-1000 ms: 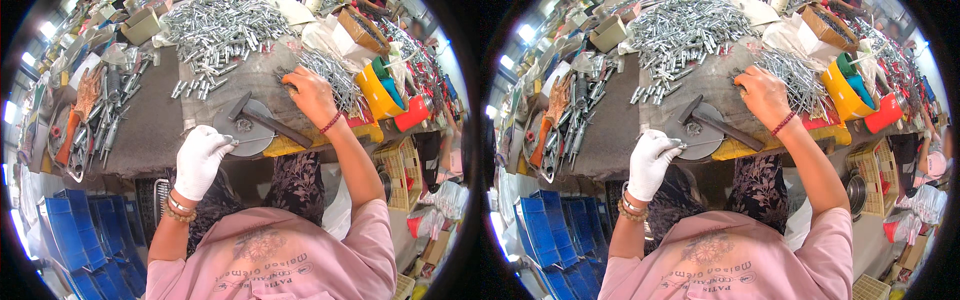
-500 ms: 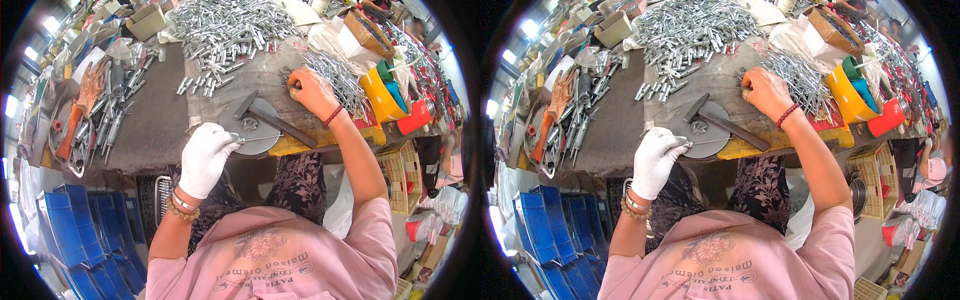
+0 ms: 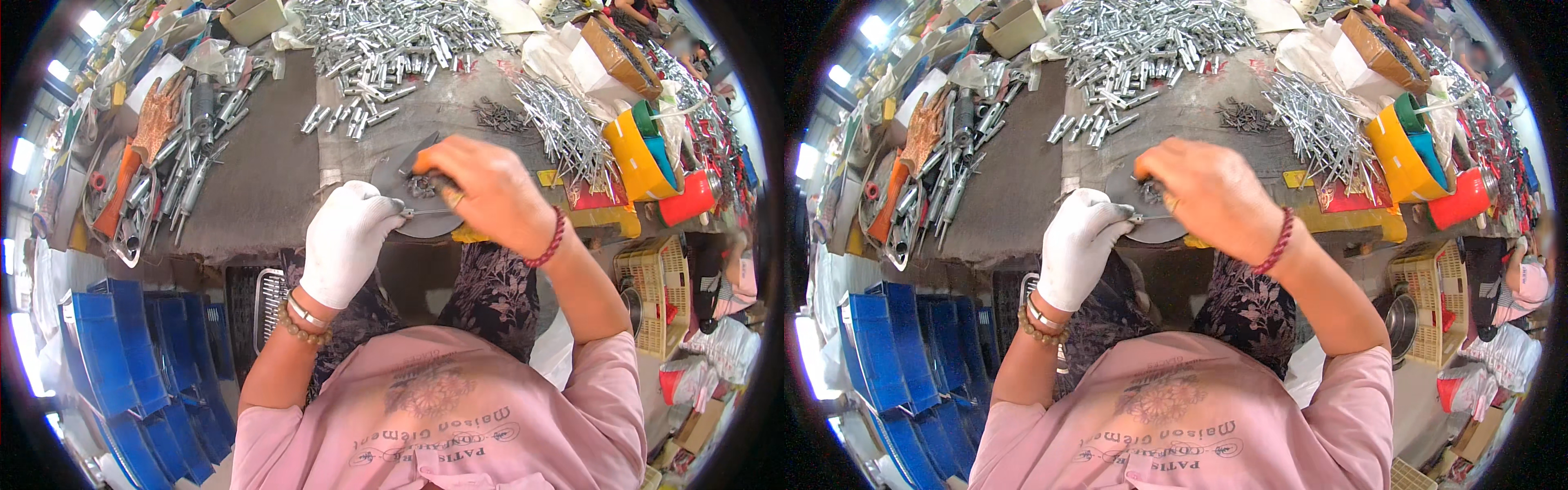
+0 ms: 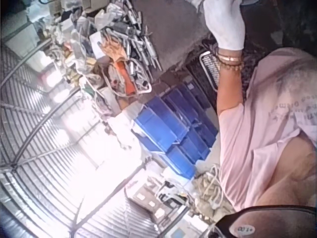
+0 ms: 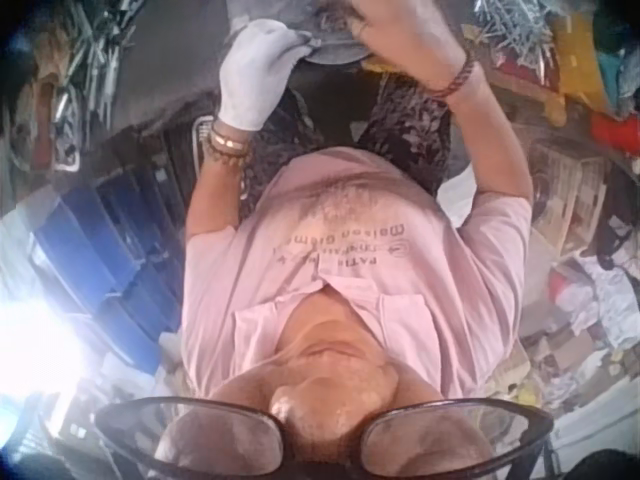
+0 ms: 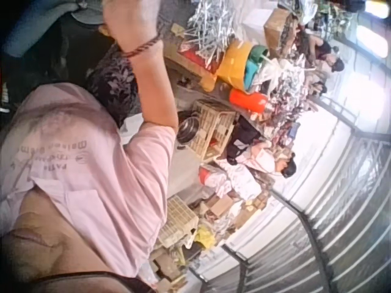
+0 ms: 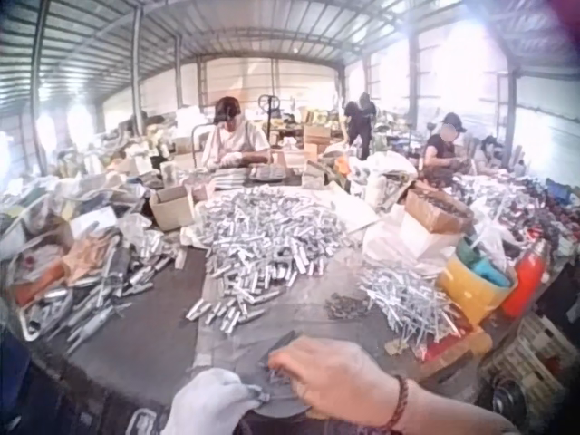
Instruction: Assembling small metal components using a hammer and a jig on a workbench.
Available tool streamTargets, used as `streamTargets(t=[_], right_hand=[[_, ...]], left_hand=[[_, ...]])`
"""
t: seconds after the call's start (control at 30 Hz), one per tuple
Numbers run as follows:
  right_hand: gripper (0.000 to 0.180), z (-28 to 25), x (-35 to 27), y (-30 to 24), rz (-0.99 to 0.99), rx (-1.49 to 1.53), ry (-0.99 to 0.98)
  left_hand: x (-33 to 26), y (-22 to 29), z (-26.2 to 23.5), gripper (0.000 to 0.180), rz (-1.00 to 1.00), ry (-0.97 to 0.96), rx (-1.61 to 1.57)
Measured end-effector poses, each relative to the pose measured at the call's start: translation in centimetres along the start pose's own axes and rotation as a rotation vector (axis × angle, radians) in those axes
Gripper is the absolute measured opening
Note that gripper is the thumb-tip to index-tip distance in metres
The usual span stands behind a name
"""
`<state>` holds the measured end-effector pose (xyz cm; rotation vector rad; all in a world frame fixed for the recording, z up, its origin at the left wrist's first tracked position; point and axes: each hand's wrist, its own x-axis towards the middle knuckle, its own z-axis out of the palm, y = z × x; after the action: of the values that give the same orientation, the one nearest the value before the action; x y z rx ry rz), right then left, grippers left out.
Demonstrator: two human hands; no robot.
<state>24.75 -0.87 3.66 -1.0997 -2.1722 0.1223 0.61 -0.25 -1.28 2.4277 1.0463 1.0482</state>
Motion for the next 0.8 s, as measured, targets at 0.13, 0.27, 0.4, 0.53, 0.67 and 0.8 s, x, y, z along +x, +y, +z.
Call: streamTargets(t=[0.13, 0.27, 0.4, 0.53, 0.67, 0.8], right_hand=[[0.041, 2.6, 0.0, -1.8, 0.051, 0.192, -0.013], [0.057, 2.0, -0.4, -2.3, 0.262, 0.449, 0.011], [0.060, 2.3, -1.5, -1.9, 0.291, 0.391, -0.027], [0.061, 3.0, -1.7, -1.6, 0.268, 0.382, -0.031], [0.058, 3.0, -1.6, -1.5, 0.182, 0.260, -0.025], [0.055, 2.2, -1.0, -3.6, 0.026, -0.059, -0.098]], left_hand=[[0.0, -0.1, 0.6, 0.019, 0.002, 0.020, 0.024], [-0.2, -0.1, 0.3, 0.017, -0.016, 0.012, 0.011], [-0.2, -0.1, 0.1, 0.017, 0.002, -0.009, 0.004], [-0.5, -0.2, 0.2, 0.017, -0.017, 0.009, -0.011], [-0.3, 0.0, 0.2, 0.018, -0.023, -0.012, 0.003], [-0.4, -0.6, 0.7, 0.020, 0.021, 0.037, 0.011]])
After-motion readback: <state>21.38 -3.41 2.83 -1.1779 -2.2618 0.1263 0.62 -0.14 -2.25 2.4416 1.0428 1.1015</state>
